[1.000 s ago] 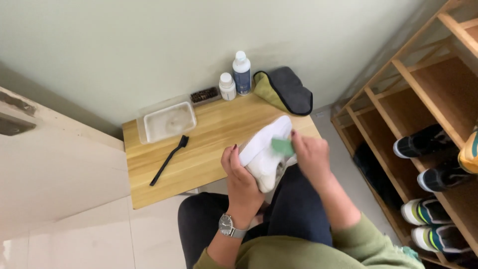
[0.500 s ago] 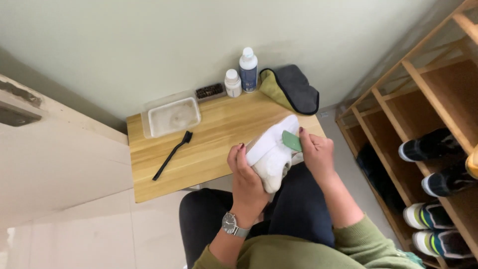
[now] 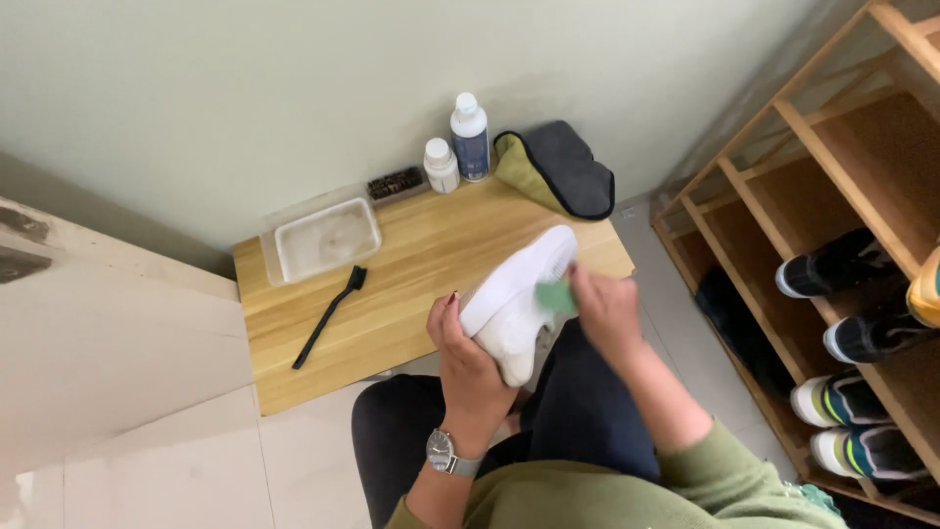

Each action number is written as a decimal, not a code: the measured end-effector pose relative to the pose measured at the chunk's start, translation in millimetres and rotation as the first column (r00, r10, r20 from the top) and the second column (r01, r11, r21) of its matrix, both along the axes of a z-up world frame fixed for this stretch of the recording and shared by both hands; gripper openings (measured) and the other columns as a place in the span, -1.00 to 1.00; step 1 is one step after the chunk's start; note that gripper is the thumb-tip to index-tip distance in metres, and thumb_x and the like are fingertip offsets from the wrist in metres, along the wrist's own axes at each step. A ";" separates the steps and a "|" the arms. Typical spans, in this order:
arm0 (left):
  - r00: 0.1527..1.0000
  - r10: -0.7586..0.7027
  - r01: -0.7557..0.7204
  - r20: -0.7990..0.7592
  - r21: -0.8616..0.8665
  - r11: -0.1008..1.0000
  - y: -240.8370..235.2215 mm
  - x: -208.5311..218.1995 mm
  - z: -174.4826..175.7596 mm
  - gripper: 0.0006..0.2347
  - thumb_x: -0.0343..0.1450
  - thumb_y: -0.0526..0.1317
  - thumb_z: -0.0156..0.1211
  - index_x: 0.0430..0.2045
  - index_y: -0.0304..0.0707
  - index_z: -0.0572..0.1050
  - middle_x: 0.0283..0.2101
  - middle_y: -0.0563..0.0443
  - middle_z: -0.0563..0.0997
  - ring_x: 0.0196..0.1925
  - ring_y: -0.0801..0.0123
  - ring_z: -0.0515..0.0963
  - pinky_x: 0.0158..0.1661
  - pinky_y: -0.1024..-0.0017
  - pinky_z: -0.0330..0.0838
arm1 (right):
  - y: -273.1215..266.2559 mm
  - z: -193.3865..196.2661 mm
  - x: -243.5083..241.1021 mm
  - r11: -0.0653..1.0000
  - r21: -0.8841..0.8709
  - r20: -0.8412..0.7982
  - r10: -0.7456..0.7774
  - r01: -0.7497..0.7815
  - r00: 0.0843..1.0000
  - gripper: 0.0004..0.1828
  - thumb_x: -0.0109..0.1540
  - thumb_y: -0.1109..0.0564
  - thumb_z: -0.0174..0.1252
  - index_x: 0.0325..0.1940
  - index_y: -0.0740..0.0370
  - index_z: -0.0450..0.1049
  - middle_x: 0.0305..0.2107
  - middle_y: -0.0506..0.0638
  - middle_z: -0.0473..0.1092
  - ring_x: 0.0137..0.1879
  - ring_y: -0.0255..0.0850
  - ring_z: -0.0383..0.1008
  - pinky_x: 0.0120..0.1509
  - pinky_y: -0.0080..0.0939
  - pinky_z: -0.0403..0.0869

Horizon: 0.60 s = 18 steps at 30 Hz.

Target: The person cleans a white sneaker using a green brush and a cleaning solution. They scrub the upper, sides, and sole of the shoe while holding it on their lap, occasionally dipping the brush into a container of liquid.

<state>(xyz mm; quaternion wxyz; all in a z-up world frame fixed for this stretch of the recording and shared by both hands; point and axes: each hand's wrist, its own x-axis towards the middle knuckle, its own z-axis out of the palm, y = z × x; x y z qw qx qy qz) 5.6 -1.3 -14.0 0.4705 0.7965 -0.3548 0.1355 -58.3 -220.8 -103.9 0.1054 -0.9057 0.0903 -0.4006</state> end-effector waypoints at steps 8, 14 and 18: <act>1.000 0.007 -0.007 0.008 0.014 1.000 -1.6 -0.1 -1.2 -0.07 0.04 -0.27 0.52 0.24 -0.55 -0.03 0.21 -0.43 0.16 0.22 -0.35 0.38 0.14 -0.05 0.46 | 21.7 26.0 -1.1 0.899 0.438 0.008 0.007 -0.010 1.000 -0.45 0.43 0.05 0.10 -0.69 0.15 0.32 -0.81 0.00 0.27 -0.58 0.00 0.40 -0.46 -0.15 0.32; 0.999 0.034 -0.034 0.019 -0.006 0.999 -4.3 6.4 -2.2 -0.08 0.05 -0.23 0.50 0.23 -0.57 -0.02 0.22 -0.43 0.17 0.23 -0.36 0.38 0.14 -0.01 0.46 | 15.4 -7.8 -1.1 0.993 0.119 0.048 -0.033 0.028 0.998 -0.88 0.36 0.19 0.00 -0.19 0.22 0.45 -0.61 0.06 0.37 -0.47 0.01 0.42 -0.34 -0.09 0.38; 0.999 0.030 -0.030 0.011 0.014 0.999 -6.9 -1.3 -1.6 -0.10 0.05 -0.27 0.48 0.24 -0.58 -0.01 0.22 -0.43 0.16 0.24 -0.36 0.37 0.16 0.00 0.44 | -18.2 -45.6 15.4 0.624 0.773 -0.056 -0.114 0.116 0.992 -0.27 0.44 -0.15 0.14 -0.78 0.25 0.39 -0.82 0.08 0.31 -0.57 -0.14 0.38 -0.31 -0.13 0.33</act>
